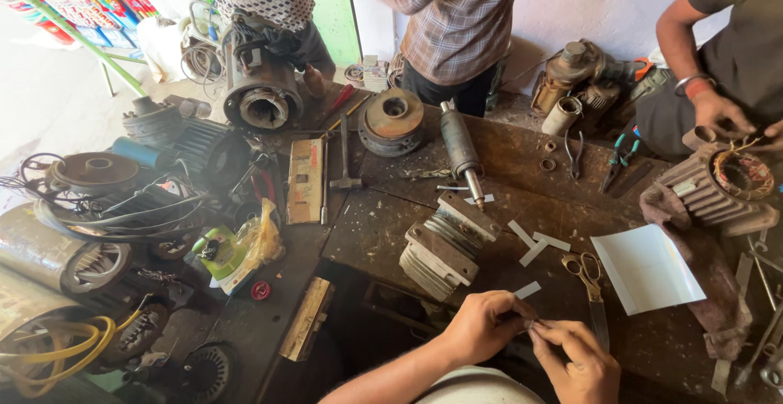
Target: The person cuts white paper into small strips using scissors and inserts them into slots on a metal motor housing. The person repeats this process multiple times, handling the paper and motor housing throughout the clip.
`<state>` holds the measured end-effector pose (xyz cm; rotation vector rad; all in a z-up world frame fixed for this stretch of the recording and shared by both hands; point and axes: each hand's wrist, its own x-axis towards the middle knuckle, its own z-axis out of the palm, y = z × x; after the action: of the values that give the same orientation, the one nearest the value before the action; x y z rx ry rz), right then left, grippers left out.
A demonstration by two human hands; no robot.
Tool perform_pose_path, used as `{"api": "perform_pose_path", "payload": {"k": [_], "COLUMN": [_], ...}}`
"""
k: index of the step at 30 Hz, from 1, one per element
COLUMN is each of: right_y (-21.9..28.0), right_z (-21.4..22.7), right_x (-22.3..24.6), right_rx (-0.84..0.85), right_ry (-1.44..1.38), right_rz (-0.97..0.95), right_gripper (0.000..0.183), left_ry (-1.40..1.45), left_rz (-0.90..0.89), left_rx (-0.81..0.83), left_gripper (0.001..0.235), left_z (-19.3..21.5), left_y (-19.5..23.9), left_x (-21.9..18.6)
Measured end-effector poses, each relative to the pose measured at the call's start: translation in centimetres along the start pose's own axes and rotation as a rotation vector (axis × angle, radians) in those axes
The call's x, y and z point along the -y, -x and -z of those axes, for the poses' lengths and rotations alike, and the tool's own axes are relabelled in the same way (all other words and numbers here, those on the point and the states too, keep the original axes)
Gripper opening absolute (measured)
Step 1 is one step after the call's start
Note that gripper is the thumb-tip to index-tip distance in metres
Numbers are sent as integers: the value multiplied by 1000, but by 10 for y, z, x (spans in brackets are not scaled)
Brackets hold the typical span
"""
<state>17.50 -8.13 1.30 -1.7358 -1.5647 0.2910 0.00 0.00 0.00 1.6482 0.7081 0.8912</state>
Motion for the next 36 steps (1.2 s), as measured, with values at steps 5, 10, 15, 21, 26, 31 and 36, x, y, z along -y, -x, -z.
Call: {"api": "perform_pose_path", "payload": {"k": [5,10,15,21,26,31,36], "right_y": [8,-2,4,13,21,1,-52], "right_z": [-10,-18,-6,-9,-14,-28,-49], "right_x": [-19,-37,-33,-50,-84,-126,-200], "right_rx": [-76,4,-104,62,117,131,-69], "right_ry": [-90,-498,-50,-242,-186,-124,374], "right_rz": [-192,-365,-121,-227,-295,-367,-136], "right_gripper": [7,14,14,16,13,19,51], "left_ry": [307,377,88,-83,-111,-347,-1120], "left_rz": [78,149,60,-189,-182,-196,-374], "left_rx": [86,32,49,113,234,246,315], "left_gripper": [6,13,16,18,20,19,14], "left_z": [-12,-22,-13,-17,-35,-61,-110], "left_y": [-5,-10,-9,-18,-26,-61,-91], "left_x": [10,14,15,37,74,124,192]}}
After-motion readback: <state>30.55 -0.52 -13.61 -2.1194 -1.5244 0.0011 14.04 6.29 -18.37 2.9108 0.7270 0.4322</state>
